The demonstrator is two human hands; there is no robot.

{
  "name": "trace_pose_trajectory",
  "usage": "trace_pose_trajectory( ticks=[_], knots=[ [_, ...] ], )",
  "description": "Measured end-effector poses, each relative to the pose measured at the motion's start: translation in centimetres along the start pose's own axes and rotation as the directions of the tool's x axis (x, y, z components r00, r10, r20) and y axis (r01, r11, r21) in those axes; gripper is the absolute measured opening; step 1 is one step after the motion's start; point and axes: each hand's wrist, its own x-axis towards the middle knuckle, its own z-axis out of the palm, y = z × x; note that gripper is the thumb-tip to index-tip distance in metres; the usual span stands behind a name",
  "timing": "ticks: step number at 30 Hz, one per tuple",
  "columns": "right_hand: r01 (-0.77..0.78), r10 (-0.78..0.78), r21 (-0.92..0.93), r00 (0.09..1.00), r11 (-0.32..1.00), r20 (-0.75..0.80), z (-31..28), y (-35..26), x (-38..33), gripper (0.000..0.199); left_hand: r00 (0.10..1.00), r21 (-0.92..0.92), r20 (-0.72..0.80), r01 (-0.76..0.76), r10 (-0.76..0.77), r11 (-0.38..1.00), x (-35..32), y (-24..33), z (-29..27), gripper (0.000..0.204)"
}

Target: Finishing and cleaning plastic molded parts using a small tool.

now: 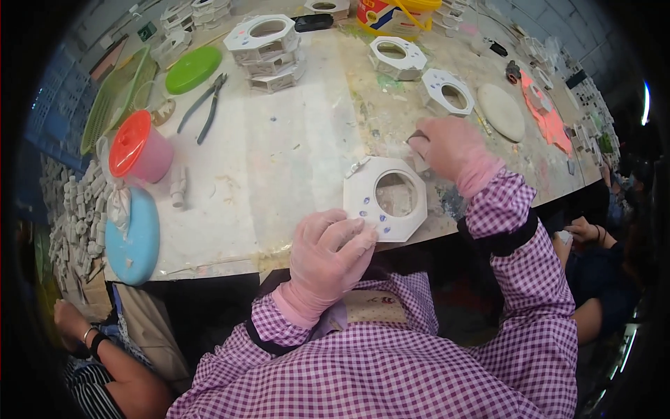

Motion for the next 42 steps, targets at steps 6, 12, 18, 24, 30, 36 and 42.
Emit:
trace_pose_trajectory(
  ticks=[6,12,18,24,30,36,42],
  knots=[
    [0.228,-0.225,0.244,0.973,0.943,-0.042,0.9,0.2,0.0,0.036,1.0,0.01,0.026,-0.005,0.005,1.0,0.0,0.0,-0.1,0.04],
    [-0.014,0.003,0.213,0.999,0.977,0.051,2.7,4.2,-1.0,0.044,0.999,-0.014,0.033,0.003,-0.002,1.0,0.1,0.0,-0.3,0.041],
    [-0.015,0.017,0.645,1.0,0.764,0.003,6.4,6.1,-4.0,0.042,0.98,-0.073,0.199,0.032,-0.016,0.997,2.2,0.7,-2.0,0.05],
    [0.067,0.124,0.781,0.975,0.621,-0.182,8.5,5.2,-5.6,0.035,0.801,-0.057,0.583,-0.127,0.136,0.99,6.6,-1.1,-2.0,0.067],
    [0.175,0.244,0.915,0.93,0.365,-0.275,10.8,4.9,-6.0,0.027,0.673,-0.242,0.687,-0.143,0.273,0.96,8.9,-4.4,-1.5,0.069],
    [0.146,0.263,0.909,0.928,0.39,-0.262,10.5,5.0,-6.1,0.025,0.814,-0.491,0.58,0.382,-0.033,0.783,7.8,-3.1,-3.0,0.079],
    [0.172,0.245,0.912,0.93,0.371,-0.275,10.1,4.7,-6.3,0.023,0.586,-0.586,0.773,0.806,-0.245,0.079,6.5,-1.4,-4.6,0.091]
  ],
)
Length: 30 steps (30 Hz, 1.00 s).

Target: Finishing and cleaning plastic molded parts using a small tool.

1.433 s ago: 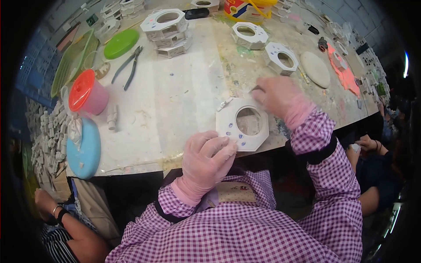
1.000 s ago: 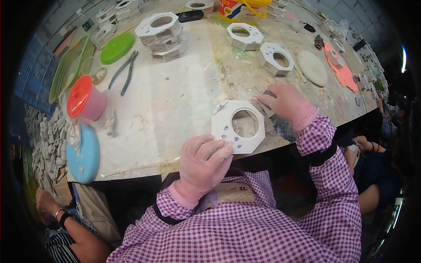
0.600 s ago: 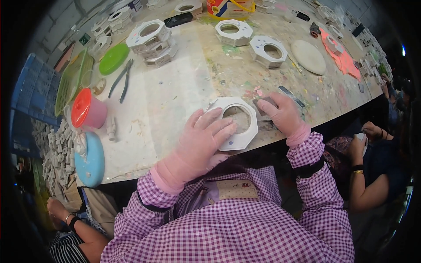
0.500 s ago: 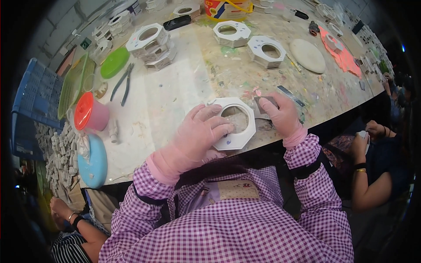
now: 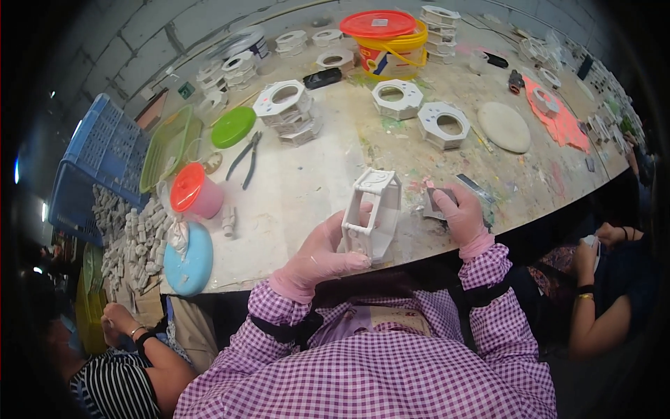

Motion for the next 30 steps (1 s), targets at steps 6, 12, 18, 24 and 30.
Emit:
trace_pose_trajectory(
  ticks=[6,12,18,24,30],
  knots=[
    [0.001,0.0,0.047,1.0,0.999,-0.015,0.1,0.4,0.1,0.022,0.999,-0.027,-0.017,0.041,-0.042,0.999,0.1,0.1,0.3,0.099],
    [0.021,-0.021,-0.033,1.0,0.999,-0.017,0.0,0.7,0.2,0.021,0.999,-0.045,-0.027,0.044,-0.045,0.998,0.2,0.5,0.5,0.093],
    [0.003,0.0,-0.121,1.0,0.993,0.026,0.1,-0.1,-0.1,0.016,0.995,-0.096,-0.097,0.025,-0.034,0.995,0.0,0.3,0.1,0.089],
    [-0.172,0.073,0.455,0.971,0.874,0.227,2.4,-5.0,-0.9,0.018,0.974,-0.101,-0.224,-0.056,0.032,0.993,-0.1,-0.3,-0.9,0.081],
    [-0.197,-0.003,0.423,0.904,0.885,0.428,3.9,-10.7,0.6,0.015,0.951,-0.116,-0.284,-0.161,0.123,0.98,0.1,0.2,-2.1,0.048]
  ],
)
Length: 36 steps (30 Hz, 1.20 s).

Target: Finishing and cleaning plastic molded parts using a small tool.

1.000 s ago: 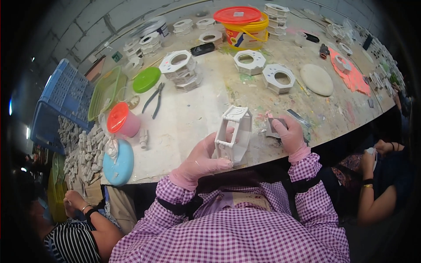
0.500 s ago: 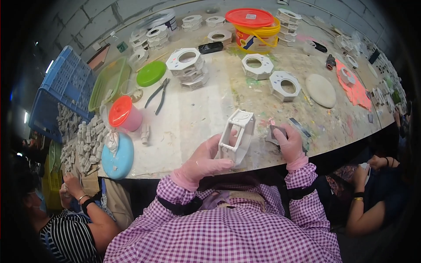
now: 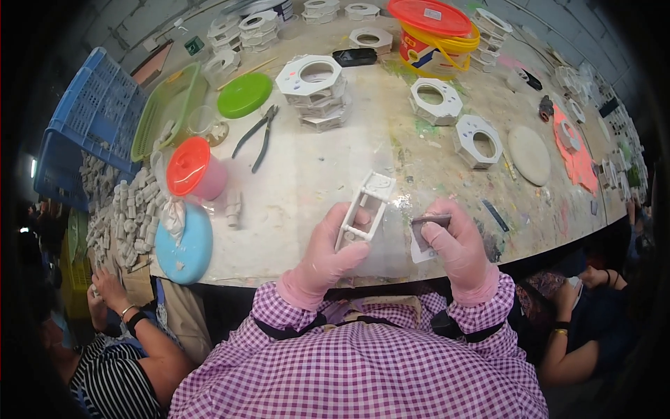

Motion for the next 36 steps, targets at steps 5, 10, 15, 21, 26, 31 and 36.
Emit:
trace_pose_trajectory(
  ticks=[5,10,15,21,26,31,36],
  knots=[
    [-0.042,0.044,-0.032,0.997,0.999,0.058,2.2,-1.2,1.0,0.012,0.992,0.423,-0.065,-0.072,0.11,0.903,0.5,0.5,-0.3,0.048],
    [0.038,-0.024,-0.142,0.995,0.989,0.099,3.1,-0.8,1.8,0.011,0.981,0.519,-0.038,-0.141,0.188,0.843,0.4,0.8,-0.9,0.049],
    [0.099,-0.071,-0.235,0.989,0.967,0.128,2.8,-0.4,1.9,0.011,0.97,0.578,-0.025,-0.184,0.243,0.795,0.4,0.6,-0.7,0.049],
    [-0.046,0.009,-0.162,0.975,0.986,-0.222,-0.2,0.9,1.3,0.01,0.969,0.679,0.035,-0.204,0.246,0.705,0.3,0.0,1.0,0.046],
    [-0.153,0.058,-0.569,0.982,0.808,-0.182,-3.6,3.5,-0.2,0.017,0.994,0.544,-0.078,-0.021,0.075,0.839,0.3,-0.6,2.2,0.04],
    [-0.105,-0.305,-0.805,0.89,0.584,-0.338,-9.9,4.2,-2.7,0.021,0.994,0.455,-0.106,0.078,-0.033,0.887,0.6,-1.2,3.9,0.037],
    [-0.257,-0.307,-0.946,0.9,0.199,-0.309,-14.9,5.1,-3.8,0.024,0.997,0.34,0.01,0.071,-0.079,0.938,1.5,-1.1,6.0,0.037]
  ],
)
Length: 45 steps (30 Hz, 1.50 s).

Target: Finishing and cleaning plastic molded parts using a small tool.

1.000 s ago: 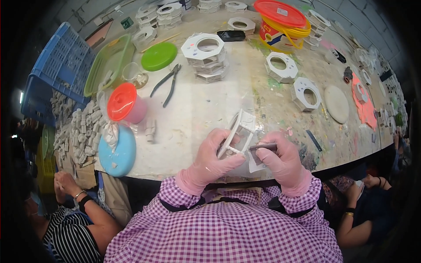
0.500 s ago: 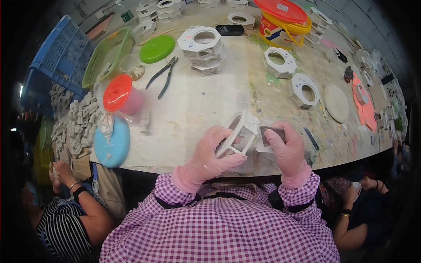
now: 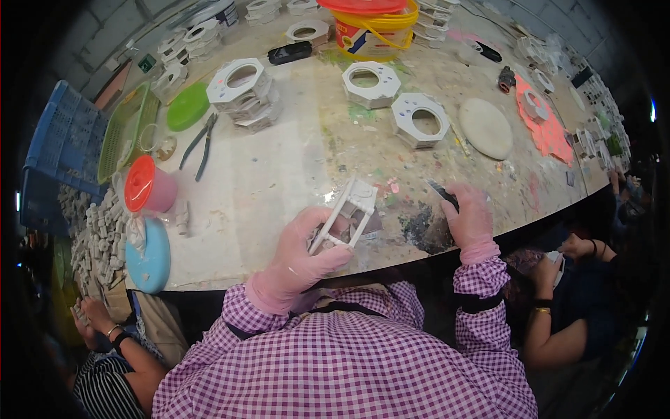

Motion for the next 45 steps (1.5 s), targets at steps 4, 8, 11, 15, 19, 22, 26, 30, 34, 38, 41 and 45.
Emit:
trace_pose_trajectory(
  ticks=[4,8,11,15,19,22,26,30,34,38,41,45],
  knots=[
    [-0.051,0.046,0.07,0.996,0.996,0.078,0.9,0.4,0.1,0.024,0.997,-0.038,0.06,0.043,-0.04,0.998,0.3,1.1,0.8,0.037],
    [-0.203,0.177,0.117,0.963,0.972,0.203,1.1,1.0,0.7,0.022,0.995,0.036,0.07,-0.075,0.073,0.997,0.5,1.5,0.9,0.039],
    [-0.254,0.206,0.161,0.943,0.954,0.263,1.2,1.3,1.0,0.019,0.994,0.1,0.103,-0.05,0.04,0.994,0.7,1.3,0.6,0.052],
    [-0.221,0.183,0.406,0.974,0.887,0.131,0.4,-1.0,0.0,0.011,0.992,0.148,0.092,-0.102,0.089,0.984,0.8,1.2,-0.1,0.043],
    [-0.448,0.2,0.878,0.888,0.168,0.414,-2.8,-6.4,-1.9,0.013,0.985,0.212,0.085,-0.163,0.148,0.964,0.5,1.1,-0.6,0.044],
    [-0.412,-0.012,0.908,0.911,-0.074,0.412,-5.2,-10.1,-3.0,0.025,0.981,0.209,0.085,-0.186,0.172,0.96,0.4,1.1,-0.6,0.046],
    [-0.277,-0.068,0.955,0.956,0.107,0.285,-6.2,-12.9,-3.4,0.039,0.97,0.218,0.078,-0.241,0.229,0.946,0.2,1.0,-0.4,0.046],
    [-0.204,-0.066,0.96,0.973,0.194,0.22,-5.9,-13.4,-3.4,0.034,0.953,0.256,0.098,-0.304,0.288,0.918,0.0,0.9,-0.2,0.045],
    [-0.18,-0.071,0.951,0.977,0.253,0.203,-5.6,-13.5,-3.6,0.032,0.928,0.287,0.117,-0.374,0.355,0.882,0.0,0.9,-0.2,0.042],
    [-0.086,-0.092,0.932,0.988,0.352,0.126,-5.4,-13.7,-3.6,0.031,0.928,0.334,0.142,-0.373,0.346,0.866,0.0,1.1,-0.3,0.039],
    [-0.083,-0.1,0.923,0.987,0.375,0.129,-5.4,-13.8,-3.6,0.029,0.922,0.321,0.147,-0.388,0.359,0.864,0.0,1.2,-0.4,0.037],
    [-0.062,-0.112,0.921,0.987,0.384,0.113,-5.4,-13.8,-3.7,0.029,0.926,0.309,0.133,-0.377,0.352,0.874,0.0,1.2,-0.4,0.038]
  ],
)
